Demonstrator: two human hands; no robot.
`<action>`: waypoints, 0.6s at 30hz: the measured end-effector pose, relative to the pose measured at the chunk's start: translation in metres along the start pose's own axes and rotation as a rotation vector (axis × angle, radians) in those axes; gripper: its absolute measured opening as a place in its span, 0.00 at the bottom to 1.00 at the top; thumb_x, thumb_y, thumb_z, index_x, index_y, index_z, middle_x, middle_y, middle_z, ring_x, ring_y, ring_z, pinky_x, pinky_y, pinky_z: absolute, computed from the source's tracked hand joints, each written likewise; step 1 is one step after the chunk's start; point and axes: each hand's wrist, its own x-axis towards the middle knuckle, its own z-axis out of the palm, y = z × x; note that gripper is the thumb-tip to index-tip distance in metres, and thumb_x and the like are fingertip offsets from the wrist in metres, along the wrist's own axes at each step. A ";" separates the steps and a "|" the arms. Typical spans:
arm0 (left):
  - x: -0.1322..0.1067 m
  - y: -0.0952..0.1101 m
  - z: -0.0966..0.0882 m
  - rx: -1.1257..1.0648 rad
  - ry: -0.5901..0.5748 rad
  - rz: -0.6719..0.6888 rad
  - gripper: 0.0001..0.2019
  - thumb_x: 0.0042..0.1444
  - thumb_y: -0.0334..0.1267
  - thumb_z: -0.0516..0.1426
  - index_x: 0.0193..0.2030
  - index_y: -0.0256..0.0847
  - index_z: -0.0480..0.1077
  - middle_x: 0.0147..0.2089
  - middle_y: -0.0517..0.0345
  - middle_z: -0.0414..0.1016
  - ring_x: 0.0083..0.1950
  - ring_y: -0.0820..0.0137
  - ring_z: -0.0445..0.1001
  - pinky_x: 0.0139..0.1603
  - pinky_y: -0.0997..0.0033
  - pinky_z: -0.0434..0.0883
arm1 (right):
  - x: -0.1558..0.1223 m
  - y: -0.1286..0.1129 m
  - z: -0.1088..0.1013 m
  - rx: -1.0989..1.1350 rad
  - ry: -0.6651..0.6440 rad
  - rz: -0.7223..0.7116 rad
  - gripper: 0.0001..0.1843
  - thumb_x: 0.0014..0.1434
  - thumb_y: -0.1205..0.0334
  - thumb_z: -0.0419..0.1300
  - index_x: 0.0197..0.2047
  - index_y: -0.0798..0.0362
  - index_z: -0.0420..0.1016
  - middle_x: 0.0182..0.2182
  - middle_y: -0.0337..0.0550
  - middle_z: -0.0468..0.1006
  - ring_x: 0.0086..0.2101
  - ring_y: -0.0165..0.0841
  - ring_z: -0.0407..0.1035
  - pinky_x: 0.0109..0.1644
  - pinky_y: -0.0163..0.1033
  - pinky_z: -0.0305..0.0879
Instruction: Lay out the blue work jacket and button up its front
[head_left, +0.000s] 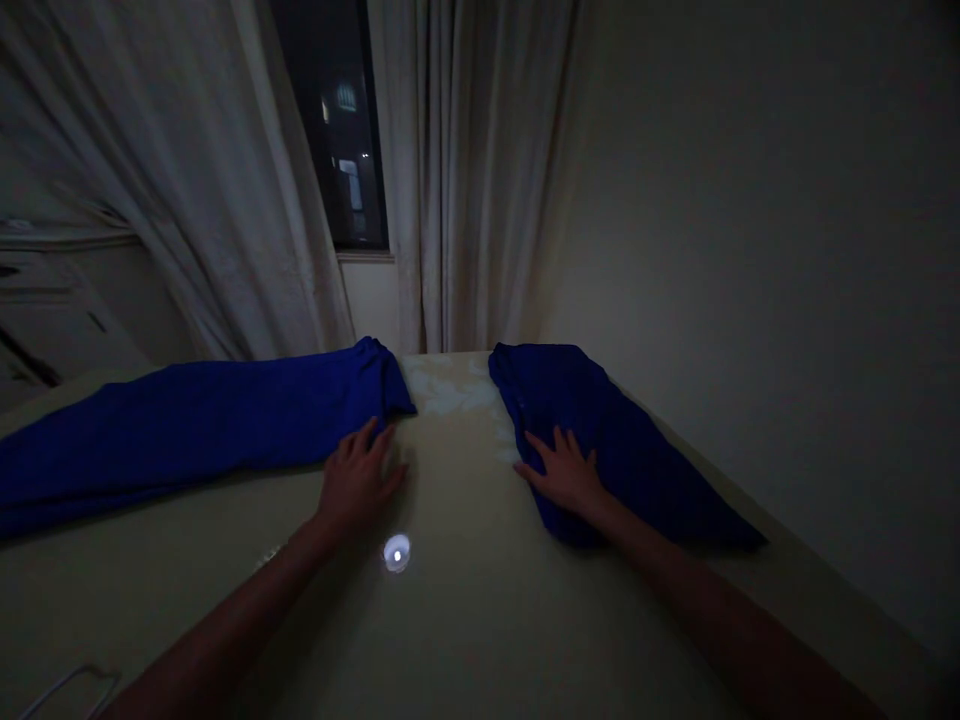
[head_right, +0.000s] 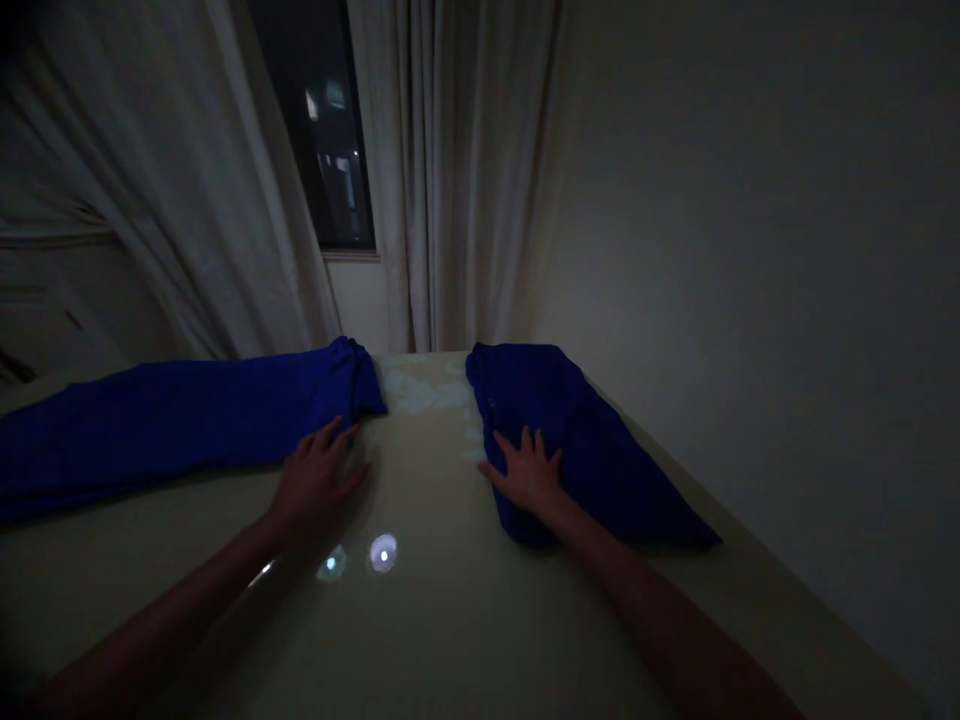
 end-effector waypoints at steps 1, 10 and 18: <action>0.006 -0.015 -0.002 0.066 0.023 -0.050 0.34 0.66 0.52 0.56 0.76 0.41 0.62 0.81 0.40 0.53 0.76 0.39 0.58 0.70 0.36 0.62 | 0.008 0.005 0.000 -0.008 -0.011 0.024 0.40 0.70 0.30 0.51 0.78 0.38 0.59 0.78 0.59 0.51 0.75 0.68 0.41 0.66 0.85 0.42; 0.024 -0.080 -0.017 0.266 -0.025 -0.074 0.28 0.72 0.49 0.47 0.74 0.43 0.66 0.74 0.38 0.67 0.73 0.45 0.67 0.66 0.44 0.65 | 0.092 0.047 -0.038 -0.054 0.161 0.141 0.28 0.73 0.59 0.52 0.74 0.46 0.67 0.76 0.59 0.56 0.74 0.57 0.51 0.73 0.74 0.44; 0.034 -0.017 -0.089 0.257 0.026 -0.326 0.30 0.75 0.52 0.36 0.58 0.40 0.75 0.46 0.37 0.84 0.47 0.47 0.84 0.45 0.58 0.73 | 0.028 -0.039 -0.017 0.799 0.087 -0.226 0.28 0.67 0.40 0.60 0.62 0.49 0.76 0.62 0.54 0.77 0.62 0.46 0.71 0.69 0.56 0.64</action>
